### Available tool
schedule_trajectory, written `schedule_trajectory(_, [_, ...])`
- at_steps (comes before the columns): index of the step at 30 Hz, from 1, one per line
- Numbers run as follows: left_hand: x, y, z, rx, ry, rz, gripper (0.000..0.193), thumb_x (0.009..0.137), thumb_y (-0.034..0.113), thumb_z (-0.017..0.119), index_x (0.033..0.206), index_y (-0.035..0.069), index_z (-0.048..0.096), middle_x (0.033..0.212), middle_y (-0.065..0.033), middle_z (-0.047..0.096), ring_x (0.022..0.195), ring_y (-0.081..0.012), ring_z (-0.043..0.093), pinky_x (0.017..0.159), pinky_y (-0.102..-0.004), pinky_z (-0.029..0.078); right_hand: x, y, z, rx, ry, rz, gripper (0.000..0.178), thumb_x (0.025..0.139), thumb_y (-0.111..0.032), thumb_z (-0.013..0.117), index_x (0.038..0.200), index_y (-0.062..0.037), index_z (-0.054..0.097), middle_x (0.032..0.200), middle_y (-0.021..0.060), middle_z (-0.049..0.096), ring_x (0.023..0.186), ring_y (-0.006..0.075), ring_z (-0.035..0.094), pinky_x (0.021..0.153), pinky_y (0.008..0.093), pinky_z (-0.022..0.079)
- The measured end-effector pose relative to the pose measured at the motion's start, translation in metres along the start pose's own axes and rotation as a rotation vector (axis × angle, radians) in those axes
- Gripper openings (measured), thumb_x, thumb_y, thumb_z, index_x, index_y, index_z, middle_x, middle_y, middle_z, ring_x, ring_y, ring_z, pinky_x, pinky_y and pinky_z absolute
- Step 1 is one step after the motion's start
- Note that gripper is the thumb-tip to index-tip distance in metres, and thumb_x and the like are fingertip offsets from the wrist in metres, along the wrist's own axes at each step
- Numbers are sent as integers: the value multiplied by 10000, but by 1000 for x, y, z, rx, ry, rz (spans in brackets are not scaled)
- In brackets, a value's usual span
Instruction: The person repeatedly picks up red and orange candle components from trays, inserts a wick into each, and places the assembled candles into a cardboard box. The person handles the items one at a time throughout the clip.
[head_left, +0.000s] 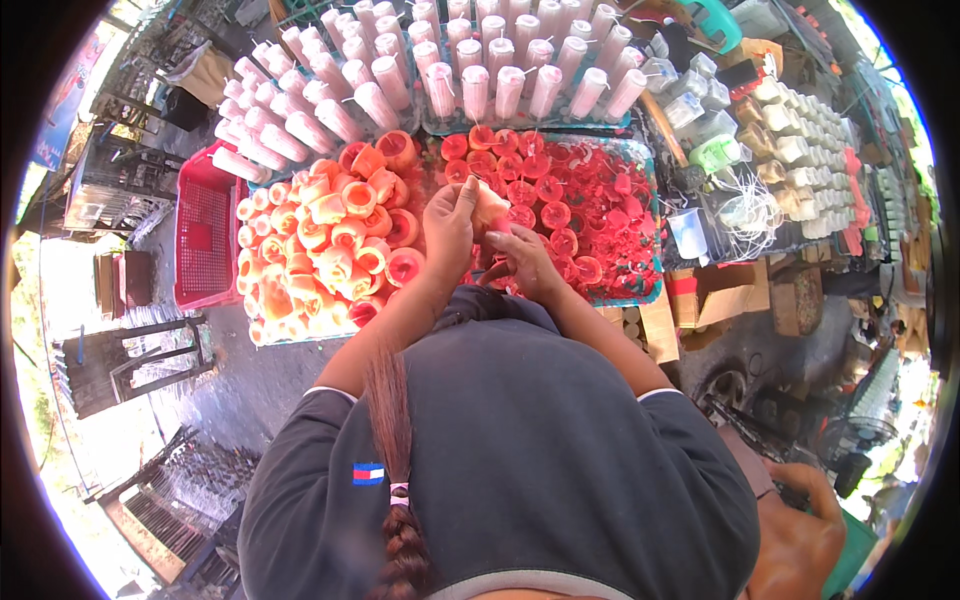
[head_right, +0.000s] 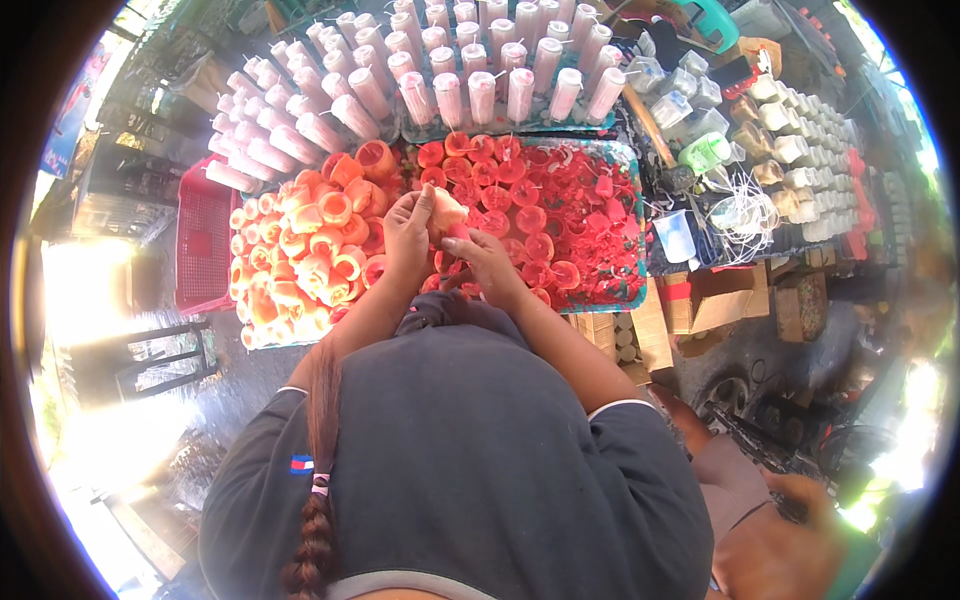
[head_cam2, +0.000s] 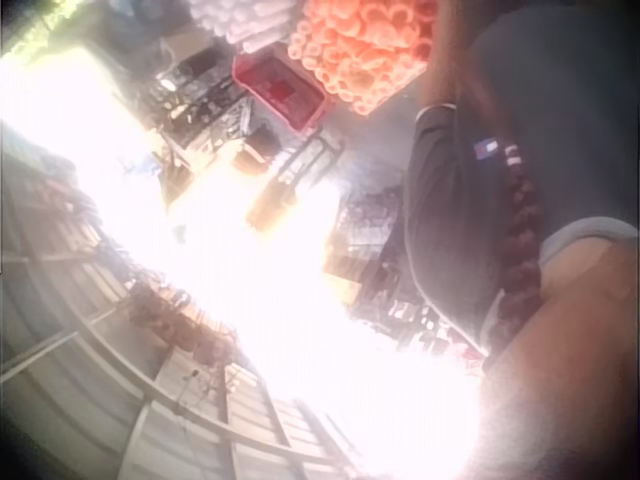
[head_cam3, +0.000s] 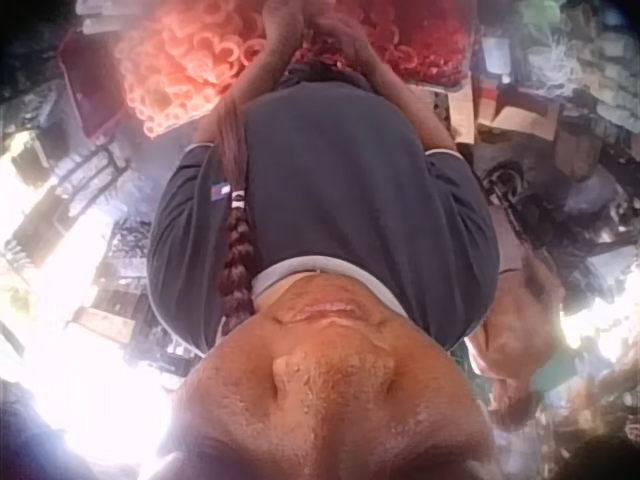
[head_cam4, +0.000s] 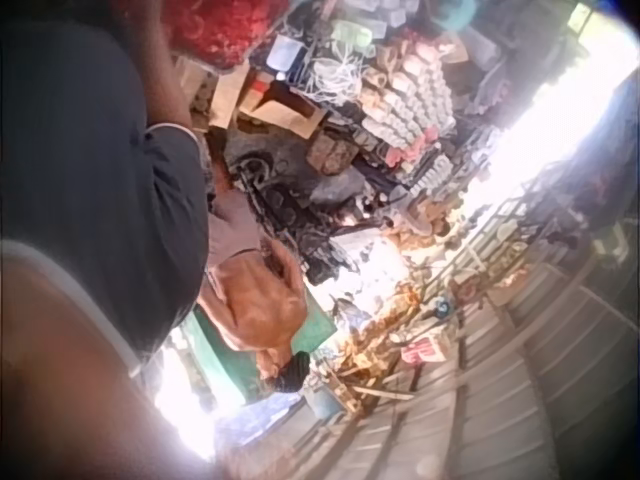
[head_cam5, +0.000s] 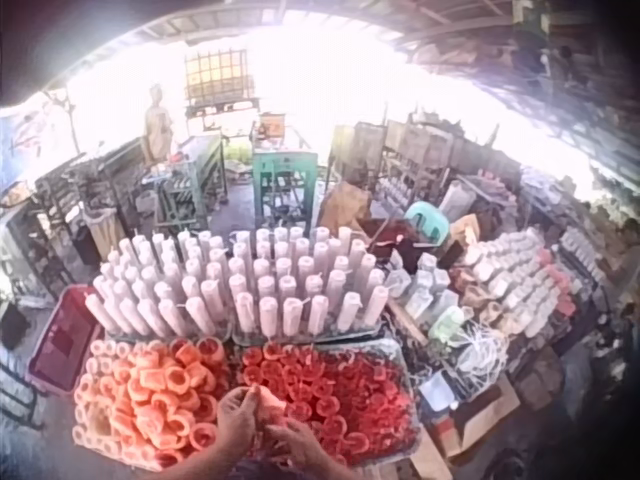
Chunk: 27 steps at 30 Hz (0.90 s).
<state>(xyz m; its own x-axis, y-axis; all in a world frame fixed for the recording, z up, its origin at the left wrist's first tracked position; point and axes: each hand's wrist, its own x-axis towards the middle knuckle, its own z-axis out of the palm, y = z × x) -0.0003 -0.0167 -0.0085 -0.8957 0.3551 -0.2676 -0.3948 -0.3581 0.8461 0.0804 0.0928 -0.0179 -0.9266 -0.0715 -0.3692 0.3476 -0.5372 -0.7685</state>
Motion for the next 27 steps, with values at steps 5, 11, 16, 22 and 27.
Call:
schedule_trajectory(5, [1,6,-3,-474,-38,-426,268,942,307,491,1028,54,515,928,-97,598,868,-257,611,764,-408,502,-5,10,-16,24,-206,-165,290,850,-253,566,1008,-12,544,864,70,562,782,172,578,586,335,546])
schedule_trajectory(11, [0,9,-1,-387,-88,-348,273,926,297,534,1038,49,516,944,-88,606,851,-205,612,754,-340,502,-9,-2,-21,-3,-153,17,327,880,-293,554,1064,-25,517,861,87,570,728,196,604,562,337,553])
schedule_trajectory(16, [-7,6,12,373,-139,157,257,837,138,665,999,-12,534,897,-55,617,806,-81,577,696,-223,474,0,-23,-20,-177,-4,79,320,921,-357,518,1050,-65,502,803,49,550,666,164,607,510,315,539])
schedule_trajectory(22, [3,10,4,-72,56,-13,204,877,157,620,943,-23,549,844,-89,638,732,-133,628,634,-247,512,-7,-8,-1,-212,39,-52,286,920,-326,531,997,-54,493,766,42,556,627,151,592,500,293,520])
schedule_trajectory(27, [4,24,7,-272,50,-54,177,904,172,577,912,-3,553,821,-105,633,683,-174,637,608,-294,533,-16,-12,14,-101,-16,-171,268,919,-317,533,958,-53,518,747,34,550,606,135,576,512,264,511])
